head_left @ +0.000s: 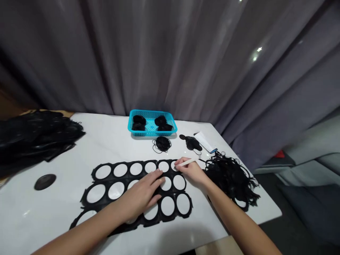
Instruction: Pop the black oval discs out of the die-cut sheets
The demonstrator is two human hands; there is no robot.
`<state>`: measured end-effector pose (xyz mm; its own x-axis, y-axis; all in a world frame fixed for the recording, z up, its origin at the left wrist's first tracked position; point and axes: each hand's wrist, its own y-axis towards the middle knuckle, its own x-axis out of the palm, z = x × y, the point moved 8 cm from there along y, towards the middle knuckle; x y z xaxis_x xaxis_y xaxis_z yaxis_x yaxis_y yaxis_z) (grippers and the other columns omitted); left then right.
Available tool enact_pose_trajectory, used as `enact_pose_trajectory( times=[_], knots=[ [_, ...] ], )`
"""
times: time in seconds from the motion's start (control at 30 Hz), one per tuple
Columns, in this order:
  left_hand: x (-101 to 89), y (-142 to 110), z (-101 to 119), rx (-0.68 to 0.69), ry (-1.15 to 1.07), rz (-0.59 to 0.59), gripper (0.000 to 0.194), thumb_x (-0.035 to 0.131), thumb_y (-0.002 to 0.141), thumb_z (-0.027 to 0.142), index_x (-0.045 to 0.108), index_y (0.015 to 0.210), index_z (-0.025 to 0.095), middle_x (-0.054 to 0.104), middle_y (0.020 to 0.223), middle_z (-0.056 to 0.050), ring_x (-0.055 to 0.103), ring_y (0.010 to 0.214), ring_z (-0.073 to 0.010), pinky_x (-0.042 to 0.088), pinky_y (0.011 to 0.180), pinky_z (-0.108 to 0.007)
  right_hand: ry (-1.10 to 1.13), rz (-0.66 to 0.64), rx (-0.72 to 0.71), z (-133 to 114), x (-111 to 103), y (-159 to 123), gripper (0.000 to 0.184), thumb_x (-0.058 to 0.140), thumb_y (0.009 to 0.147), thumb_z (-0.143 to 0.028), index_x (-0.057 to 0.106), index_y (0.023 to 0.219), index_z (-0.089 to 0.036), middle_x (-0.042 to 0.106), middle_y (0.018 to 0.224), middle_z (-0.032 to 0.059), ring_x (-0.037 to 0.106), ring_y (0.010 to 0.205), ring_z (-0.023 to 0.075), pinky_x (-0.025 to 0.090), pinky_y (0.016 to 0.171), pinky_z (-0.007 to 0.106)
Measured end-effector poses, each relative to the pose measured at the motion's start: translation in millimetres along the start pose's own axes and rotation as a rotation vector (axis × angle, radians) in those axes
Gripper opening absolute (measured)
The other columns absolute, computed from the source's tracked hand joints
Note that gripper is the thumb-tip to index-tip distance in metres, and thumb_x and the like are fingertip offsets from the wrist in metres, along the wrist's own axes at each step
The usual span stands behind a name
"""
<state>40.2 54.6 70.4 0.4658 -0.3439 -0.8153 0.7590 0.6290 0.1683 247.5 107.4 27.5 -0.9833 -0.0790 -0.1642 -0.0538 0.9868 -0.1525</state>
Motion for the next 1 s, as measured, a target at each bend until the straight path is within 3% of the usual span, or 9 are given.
enact_pose_trajectory(
  times=[0.1, 0.23, 0.43, 0.77, 0.87, 1.0],
  knots=[
    [29.4, 31.7, 6.9, 0.057, 0.062, 0.015, 0.055, 0.064, 0.092, 0.027, 0.049, 0.145, 0.019, 0.046, 0.153, -0.017, 0.042, 0.142, -0.0345, 0.035, 0.115, -0.053, -0.087, -0.066, -0.024, 2.5, 0.4, 3.9, 0.017, 0.071, 0.079, -0.032, 0.065, 0.082, -0.016, 0.069, 0.097, 0.0056, 0.059, 0.079, 0.0163, 0.043, 0.073, 0.029],
    [51.8, 36.3, 8.5, 0.123, 0.292, 0.036, 0.057, 0.061, 0.096, 0.035, 0.045, 0.147, 0.015, 0.047, 0.153, -0.016, 0.039, 0.144, -0.0331, 0.027, 0.119, -0.055, -0.146, -0.105, -0.062, -1.7, -5.0, 8.4, 0.014, 0.070, 0.079, -0.030, 0.062, 0.078, -0.018, 0.070, 0.098, 0.0052, 0.062, 0.083, 0.0176, 0.046, 0.077, 0.030],
    [51.4, 29.7, 9.6, 0.163, 0.428, 0.039, 0.057, 0.053, 0.101, 0.038, 0.039, 0.152, 0.019, 0.041, 0.158, -0.008, 0.031, 0.148, -0.0289, 0.022, 0.122, -0.050, -0.153, -0.112, -0.084, -7.1, -5.6, 10.4, 0.013, 0.069, 0.078, -0.026, 0.059, 0.072, -0.019, 0.068, 0.095, 0.0037, 0.062, 0.080, 0.0170, 0.047, 0.075, 0.030],
    [51.5, 33.3, 11.0, 0.161, 0.440, 0.019, 0.057, 0.052, 0.101, 0.038, 0.040, 0.152, 0.017, 0.042, 0.157, -0.009, 0.030, 0.149, -0.0292, 0.022, 0.122, -0.051, -0.306, -0.099, -0.207, -15.6, -6.5, 9.3, 0.014, 0.066, 0.082, -0.019, 0.057, 0.072, -0.020, 0.064, 0.088, 0.0016, 0.060, 0.080, 0.0163, 0.046, 0.074, 0.028],
    [50.8, 33.3, 12.3, 0.164, 0.449, 0.024, 0.057, 0.052, 0.101, 0.037, 0.040, 0.152, 0.016, 0.041, 0.158, -0.009, 0.030, 0.149, -0.0294, 0.021, 0.122, -0.051, -0.452, -0.113, -0.338, -23.4, 6.1, -2.8, 0.013, 0.061, 0.087, -0.015, 0.056, 0.076, -0.020, 0.065, 0.095, 0.0041, 0.061, 0.086, 0.0175, 0.046, 0.078, 0.029],
    [52.3, 32.9, 12.5, 0.164, 0.449, 0.014, 0.058, 0.053, 0.100, 0.037, 0.040, 0.152, 0.015, 0.041, 0.158, -0.010, 0.031, 0.148, -0.0300, 0.020, 0.122, -0.051, -0.907, -0.168, -0.489, -29.2, 24.6, -13.8, 0.011, 0.056, 0.088, -0.009, 0.058, 0.092, -0.020, 0.068, 0.096, 0.0094, 0.059, 0.091, 0.0236, 0.043, 0.081, 0.034]
  ],
)
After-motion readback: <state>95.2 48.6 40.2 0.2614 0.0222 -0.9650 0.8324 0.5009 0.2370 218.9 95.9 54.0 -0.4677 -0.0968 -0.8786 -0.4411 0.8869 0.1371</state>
